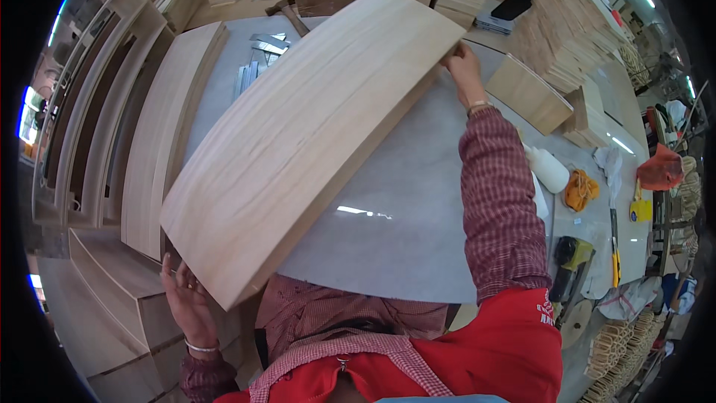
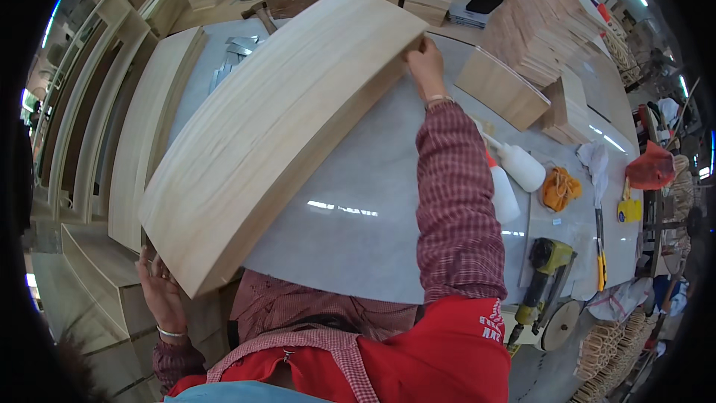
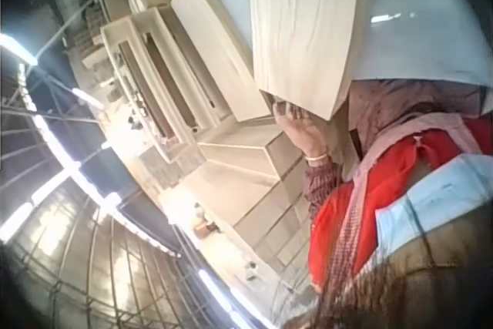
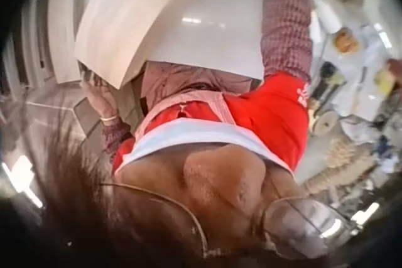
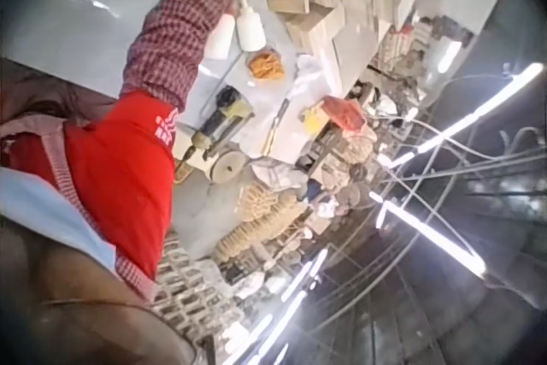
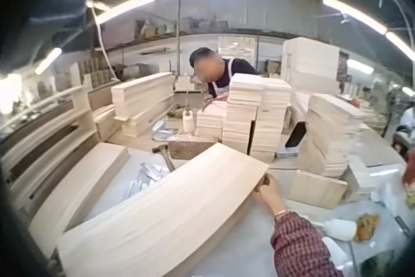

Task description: The recorder is assembling wooden boards into a frame-like structure using wood glue and a pneumatic nail gun.

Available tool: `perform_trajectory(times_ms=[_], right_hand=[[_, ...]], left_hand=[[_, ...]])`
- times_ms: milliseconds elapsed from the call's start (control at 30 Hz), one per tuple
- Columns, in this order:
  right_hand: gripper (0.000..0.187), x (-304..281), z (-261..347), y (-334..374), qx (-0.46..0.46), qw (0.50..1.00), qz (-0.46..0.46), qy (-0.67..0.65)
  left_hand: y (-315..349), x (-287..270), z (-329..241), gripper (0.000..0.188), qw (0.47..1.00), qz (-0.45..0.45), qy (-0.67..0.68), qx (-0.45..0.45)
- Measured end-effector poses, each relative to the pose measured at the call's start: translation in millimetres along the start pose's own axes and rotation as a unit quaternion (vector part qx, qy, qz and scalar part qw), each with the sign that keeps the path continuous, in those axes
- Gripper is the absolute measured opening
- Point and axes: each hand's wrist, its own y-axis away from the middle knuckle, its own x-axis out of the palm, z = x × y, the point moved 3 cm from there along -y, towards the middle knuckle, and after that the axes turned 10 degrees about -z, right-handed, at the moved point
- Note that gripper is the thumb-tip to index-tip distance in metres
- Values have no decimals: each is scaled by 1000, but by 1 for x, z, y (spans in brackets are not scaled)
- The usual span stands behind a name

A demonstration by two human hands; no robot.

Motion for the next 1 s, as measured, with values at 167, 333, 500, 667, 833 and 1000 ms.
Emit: perform_trajectory(times_ms=[167,333,500,667,833,1000], right_hand=[[45,-77,10,86,30,999,11,10],[42,-132,17,179,27,999,6,-20],[43,-188,46,292,95,994,-21,57],[51,-240,36,398,122,991,-40,33],[43,-266,36,477,105,987,-118,13],[46,-287,31,520,112,979,-141,91]], left_hand=[[-16,-6,-13,55,998,-58,-20,1],[-48,-49,-13,48,993,-55,-80,60],[-66,-62,-17,47,952,-81,-190,226],[-41,-57,-42,49,919,-40,-313,235],[-43,-48,-37,51,905,15,-306,296],[-82,14,-32,60,899,104,-302,299]])
